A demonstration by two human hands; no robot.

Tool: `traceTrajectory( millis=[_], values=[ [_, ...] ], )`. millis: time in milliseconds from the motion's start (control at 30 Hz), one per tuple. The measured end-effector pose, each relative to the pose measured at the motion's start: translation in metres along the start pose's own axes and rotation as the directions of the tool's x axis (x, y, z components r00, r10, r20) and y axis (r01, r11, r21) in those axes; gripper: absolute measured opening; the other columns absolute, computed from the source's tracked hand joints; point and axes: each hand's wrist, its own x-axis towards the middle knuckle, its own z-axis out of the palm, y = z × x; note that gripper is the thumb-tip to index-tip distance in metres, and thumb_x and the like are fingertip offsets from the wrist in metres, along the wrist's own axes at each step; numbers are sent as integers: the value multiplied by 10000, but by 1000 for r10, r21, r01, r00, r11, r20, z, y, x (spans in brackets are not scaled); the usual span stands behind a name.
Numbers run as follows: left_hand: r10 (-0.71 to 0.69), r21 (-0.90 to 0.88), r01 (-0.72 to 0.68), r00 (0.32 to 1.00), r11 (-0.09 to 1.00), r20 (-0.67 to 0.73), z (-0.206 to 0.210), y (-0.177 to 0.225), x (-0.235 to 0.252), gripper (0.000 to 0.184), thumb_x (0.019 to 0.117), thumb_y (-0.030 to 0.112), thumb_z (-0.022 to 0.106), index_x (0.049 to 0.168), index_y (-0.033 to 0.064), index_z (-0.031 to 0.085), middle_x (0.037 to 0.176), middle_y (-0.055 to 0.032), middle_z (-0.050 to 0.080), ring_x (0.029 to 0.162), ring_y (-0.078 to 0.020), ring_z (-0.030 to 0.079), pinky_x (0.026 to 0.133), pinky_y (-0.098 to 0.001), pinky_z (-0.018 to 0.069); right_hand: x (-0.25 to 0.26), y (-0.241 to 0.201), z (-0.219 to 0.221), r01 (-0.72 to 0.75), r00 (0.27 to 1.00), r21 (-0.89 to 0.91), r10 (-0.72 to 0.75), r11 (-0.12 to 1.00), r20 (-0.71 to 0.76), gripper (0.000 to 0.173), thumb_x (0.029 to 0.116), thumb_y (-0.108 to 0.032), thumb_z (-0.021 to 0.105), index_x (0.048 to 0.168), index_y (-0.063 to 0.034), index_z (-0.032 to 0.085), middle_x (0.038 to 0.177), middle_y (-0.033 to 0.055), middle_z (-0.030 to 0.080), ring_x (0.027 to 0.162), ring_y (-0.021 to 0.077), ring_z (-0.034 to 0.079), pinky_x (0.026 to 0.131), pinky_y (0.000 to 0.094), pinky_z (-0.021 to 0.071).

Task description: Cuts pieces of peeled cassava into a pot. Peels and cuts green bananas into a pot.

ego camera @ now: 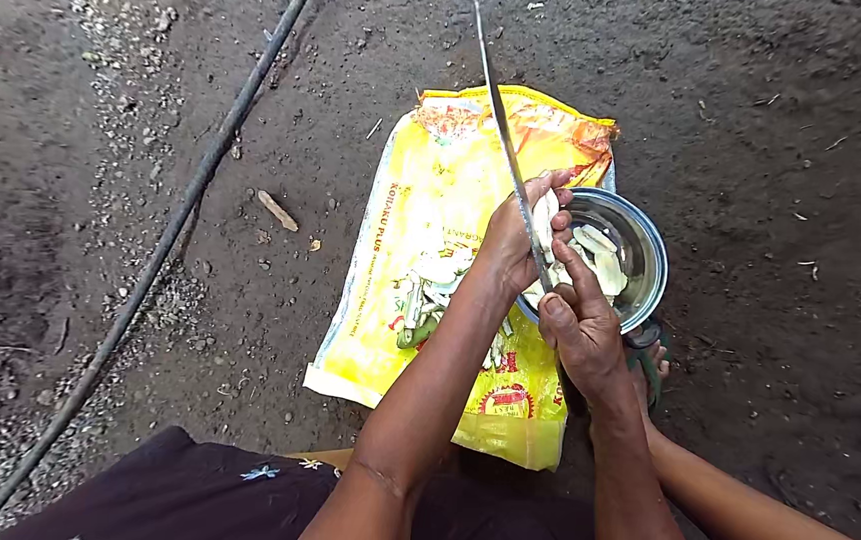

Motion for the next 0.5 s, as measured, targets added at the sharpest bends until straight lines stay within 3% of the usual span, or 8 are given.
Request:
traceTrajectory(
  millis=[200, 400, 500],
  values=[
    [51, 73, -49, 999, 996, -18, 7, -6, -5, 236, 1094, 240, 401, 1032, 122, 597, 775, 8, 561, 564, -61, 527, 498, -173, 468, 1, 7, -2, -26, 998, 6, 26, 1000, -53, 610, 1038, -383, 539, 1546, -71, 409, 694, -106, 545, 547, -18, 487, 527, 162, 458],
    [77, 62, -79, 996, 995, 36, 13, -11, -10, 288, 1112, 232, 336, 995, 116, 572, 808, 1, 570, 639, -60, 575, 561, -165, 505, 2, 10, 0, 35, 992, -2, -35, 999, -117, 688, 1027, -398, 556, 1578, -54, 330, 708, -110, 565, 554, -34, 482, 526, 153, 449],
    [92, 60, -96, 994, 994, 57, 14, -16, -12, 318, 1115, 243, 310, 1001, 117, 578, 824, -12, 591, 700, -96, 623, 623, -204, 548, 2, 12, -2, 34, 990, -11, -35, 999, -135, 675, 1027, -410, 555, 1562, -47, 366, 727, -101, 577, 557, -42, 475, 530, 146, 443]
  ],
)
